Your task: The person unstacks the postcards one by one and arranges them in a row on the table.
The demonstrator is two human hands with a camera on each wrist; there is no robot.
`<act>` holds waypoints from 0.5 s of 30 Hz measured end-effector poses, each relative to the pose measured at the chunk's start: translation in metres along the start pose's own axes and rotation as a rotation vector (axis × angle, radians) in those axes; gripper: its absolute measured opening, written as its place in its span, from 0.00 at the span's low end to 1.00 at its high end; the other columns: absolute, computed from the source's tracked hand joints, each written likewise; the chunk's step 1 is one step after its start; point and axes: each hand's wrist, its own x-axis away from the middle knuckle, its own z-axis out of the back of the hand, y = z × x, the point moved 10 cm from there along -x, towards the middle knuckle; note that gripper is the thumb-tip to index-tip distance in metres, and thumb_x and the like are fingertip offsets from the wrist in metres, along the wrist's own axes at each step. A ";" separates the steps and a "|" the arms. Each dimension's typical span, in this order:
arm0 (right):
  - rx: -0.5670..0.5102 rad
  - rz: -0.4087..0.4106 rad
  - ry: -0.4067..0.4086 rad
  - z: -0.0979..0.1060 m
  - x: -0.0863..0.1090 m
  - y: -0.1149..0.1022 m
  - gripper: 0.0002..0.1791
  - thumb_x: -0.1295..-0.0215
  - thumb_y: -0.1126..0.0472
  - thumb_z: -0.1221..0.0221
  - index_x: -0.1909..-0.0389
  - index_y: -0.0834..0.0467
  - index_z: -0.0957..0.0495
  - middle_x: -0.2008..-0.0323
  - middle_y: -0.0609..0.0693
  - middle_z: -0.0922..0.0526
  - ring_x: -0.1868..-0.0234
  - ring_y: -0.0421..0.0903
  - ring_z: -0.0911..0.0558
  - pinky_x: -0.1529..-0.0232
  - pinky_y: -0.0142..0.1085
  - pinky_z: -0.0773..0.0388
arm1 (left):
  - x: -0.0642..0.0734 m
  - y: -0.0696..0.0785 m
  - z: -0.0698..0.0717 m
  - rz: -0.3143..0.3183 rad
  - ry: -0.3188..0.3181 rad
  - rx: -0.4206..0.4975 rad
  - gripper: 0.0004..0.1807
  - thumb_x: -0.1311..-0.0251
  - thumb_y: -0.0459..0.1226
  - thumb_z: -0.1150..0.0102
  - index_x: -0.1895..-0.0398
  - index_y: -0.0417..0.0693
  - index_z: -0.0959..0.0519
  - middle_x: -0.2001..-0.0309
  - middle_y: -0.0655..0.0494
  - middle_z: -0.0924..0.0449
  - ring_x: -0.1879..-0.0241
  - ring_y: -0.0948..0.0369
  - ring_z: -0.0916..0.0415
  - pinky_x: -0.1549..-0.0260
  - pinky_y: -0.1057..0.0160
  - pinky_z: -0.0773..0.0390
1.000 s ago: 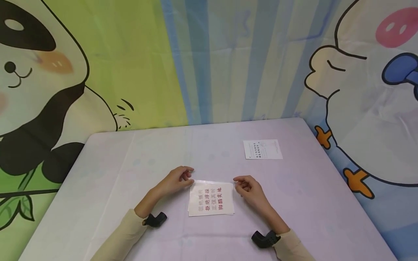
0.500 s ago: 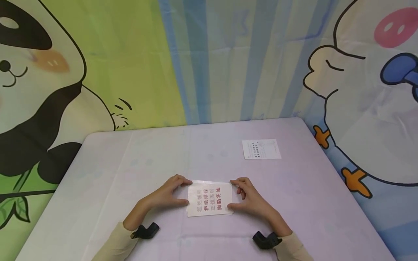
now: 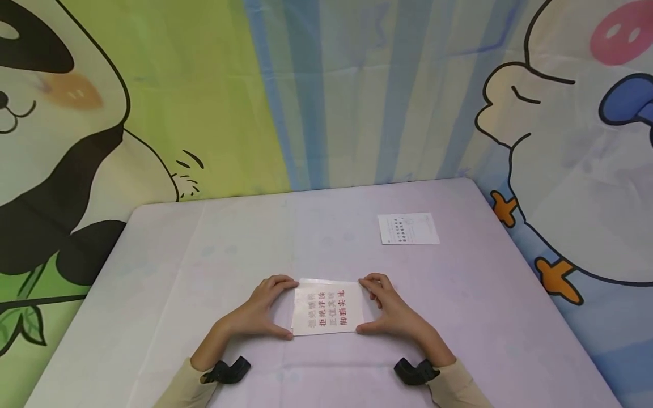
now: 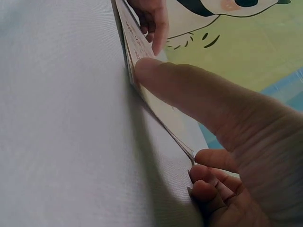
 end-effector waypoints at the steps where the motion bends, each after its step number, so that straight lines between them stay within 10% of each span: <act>1: 0.007 0.002 0.007 0.001 0.000 0.000 0.52 0.60 0.52 0.21 0.34 0.67 0.34 0.40 0.60 0.38 0.61 0.40 0.34 0.66 0.29 0.33 | -0.001 0.001 0.000 -0.003 0.006 -0.010 0.55 0.67 0.57 0.20 0.32 0.46 0.34 0.35 0.52 0.39 0.37 0.52 0.42 0.41 0.45 0.39; 15: -0.016 -0.003 0.024 0.001 0.001 0.003 0.52 0.59 0.52 0.21 0.33 0.66 0.35 0.38 0.58 0.40 0.63 0.39 0.34 0.66 0.30 0.33 | -0.002 -0.007 -0.003 0.047 0.004 -0.013 0.53 0.65 0.58 0.22 0.32 0.52 0.33 0.35 0.55 0.38 0.37 0.55 0.42 0.40 0.48 0.40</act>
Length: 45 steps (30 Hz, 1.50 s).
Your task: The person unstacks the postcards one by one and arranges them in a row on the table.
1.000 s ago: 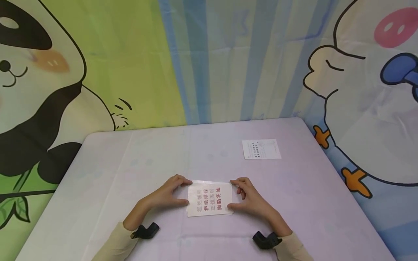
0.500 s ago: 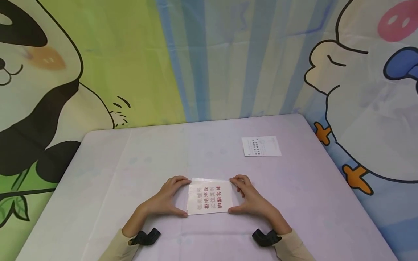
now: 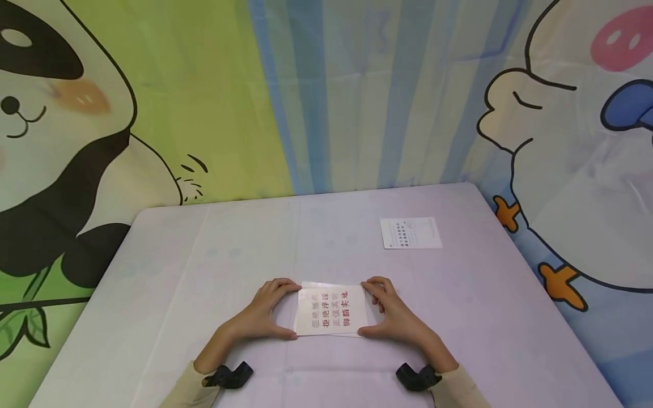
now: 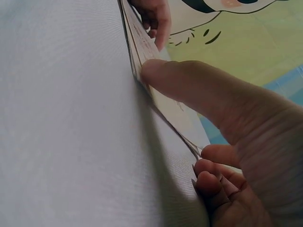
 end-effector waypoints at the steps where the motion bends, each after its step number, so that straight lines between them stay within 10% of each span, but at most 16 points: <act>1: 0.002 -0.002 0.000 -0.001 0.001 0.000 0.53 0.58 0.52 0.21 0.32 0.66 0.35 0.38 0.58 0.40 0.63 0.39 0.35 0.66 0.29 0.33 | 0.000 0.000 0.000 -0.002 0.002 0.004 0.52 0.65 0.58 0.22 0.33 0.52 0.32 0.35 0.55 0.38 0.37 0.55 0.42 0.40 0.48 0.40; 21: -0.013 0.124 0.106 0.008 0.000 -0.007 0.45 0.52 0.61 0.26 0.33 0.66 0.35 0.57 0.52 0.29 0.70 0.40 0.32 0.70 0.29 0.32 | 0.001 0.005 0.006 -0.064 0.063 0.054 0.52 0.61 0.55 0.23 0.30 0.51 0.36 0.39 0.55 0.31 0.39 0.54 0.40 0.42 0.47 0.41; 31: -0.023 0.117 0.107 0.005 0.000 -0.010 0.51 0.52 0.60 0.25 0.29 0.68 0.42 0.61 0.48 0.28 0.72 0.41 0.33 0.72 0.32 0.35 | -0.002 0.002 0.009 -0.094 0.104 0.236 0.55 0.63 0.46 0.18 0.28 0.52 0.38 0.52 0.68 0.23 0.47 0.63 0.32 0.42 0.57 0.38; 45: -0.122 0.179 0.084 0.003 -0.001 -0.017 0.56 0.52 0.68 0.26 0.28 0.73 0.51 0.60 0.54 0.26 0.73 0.44 0.30 0.75 0.34 0.34 | -0.005 0.006 0.009 -0.147 0.096 0.392 0.52 0.55 0.38 0.22 0.27 0.41 0.40 0.58 0.57 0.20 0.61 0.59 0.26 0.69 0.64 0.33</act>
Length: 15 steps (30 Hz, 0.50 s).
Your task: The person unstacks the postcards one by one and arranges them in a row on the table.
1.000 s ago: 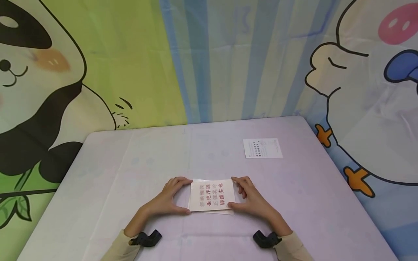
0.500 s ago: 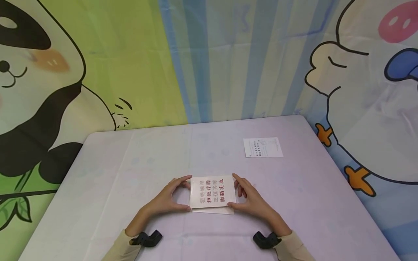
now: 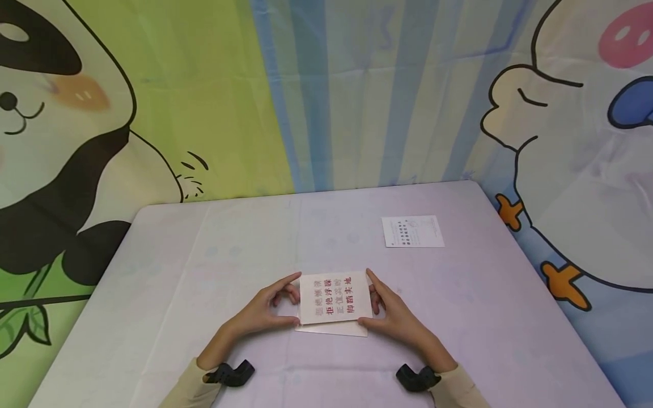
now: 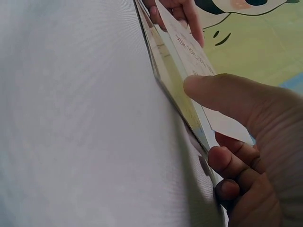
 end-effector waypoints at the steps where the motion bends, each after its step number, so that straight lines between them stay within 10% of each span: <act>1: 0.008 0.000 0.004 0.000 0.000 0.000 0.56 0.53 0.69 0.26 0.28 0.73 0.51 0.60 0.54 0.26 0.74 0.45 0.30 0.76 0.34 0.34 | 0.000 0.001 0.000 -0.006 -0.002 0.005 0.52 0.55 0.38 0.22 0.27 0.40 0.41 0.58 0.56 0.20 0.61 0.59 0.26 0.69 0.64 0.33; 15: 0.038 -0.010 0.043 0.011 -0.010 -0.040 0.48 0.53 0.78 0.30 0.34 0.82 0.48 0.68 0.60 0.24 0.80 0.54 0.33 0.80 0.40 0.36 | -0.006 0.005 -0.007 -0.013 0.030 -0.043 0.57 0.55 0.36 0.22 0.25 0.37 0.48 0.55 0.55 0.25 0.60 0.58 0.25 0.67 0.64 0.29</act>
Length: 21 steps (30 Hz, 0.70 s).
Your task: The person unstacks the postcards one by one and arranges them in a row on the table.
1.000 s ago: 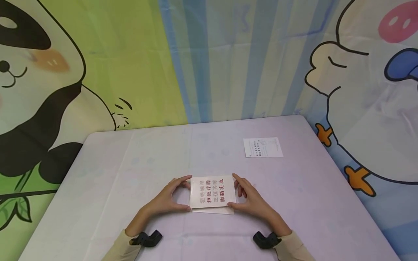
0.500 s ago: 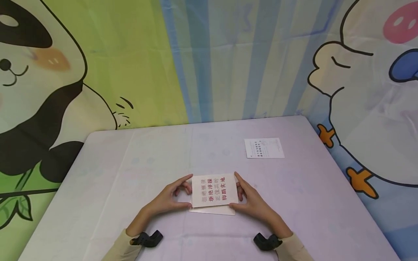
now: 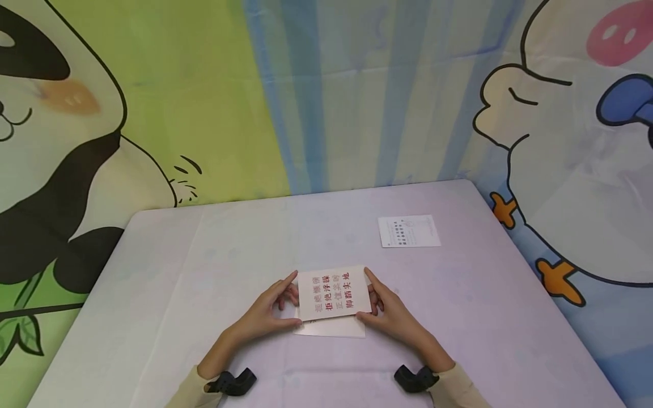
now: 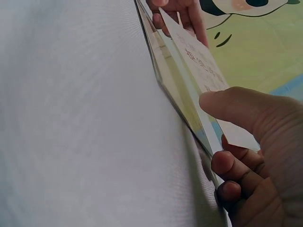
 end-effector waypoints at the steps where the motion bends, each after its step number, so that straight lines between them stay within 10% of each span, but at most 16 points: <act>1: -0.001 0.001 0.003 -0.001 0.000 0.002 0.48 0.53 0.77 0.30 0.33 0.82 0.48 0.67 0.60 0.24 0.80 0.54 0.33 0.80 0.40 0.35 | 0.000 -0.001 0.000 0.012 0.007 -0.010 0.57 0.56 0.36 0.22 0.25 0.37 0.48 0.55 0.55 0.26 0.60 0.58 0.25 0.67 0.64 0.28; 12: -0.010 -0.048 0.036 -0.003 0.007 0.047 0.51 0.50 0.72 0.29 0.28 0.72 0.49 0.62 0.55 0.24 0.80 0.45 0.33 0.80 0.31 0.35 | -0.008 0.018 -0.003 0.009 0.028 -0.034 0.57 0.59 0.24 0.24 0.27 0.28 0.50 0.54 0.39 0.28 0.60 0.46 0.26 0.68 0.55 0.29; 21: -0.058 -0.154 0.043 0.002 0.001 0.056 0.52 0.47 0.69 0.30 0.26 0.66 0.50 0.60 0.56 0.27 0.77 0.34 0.32 0.77 0.27 0.33 | -0.018 0.010 -0.002 0.010 0.022 -0.082 0.57 0.53 0.32 0.24 0.24 0.36 0.51 0.53 0.54 0.30 0.58 0.59 0.26 0.67 0.65 0.28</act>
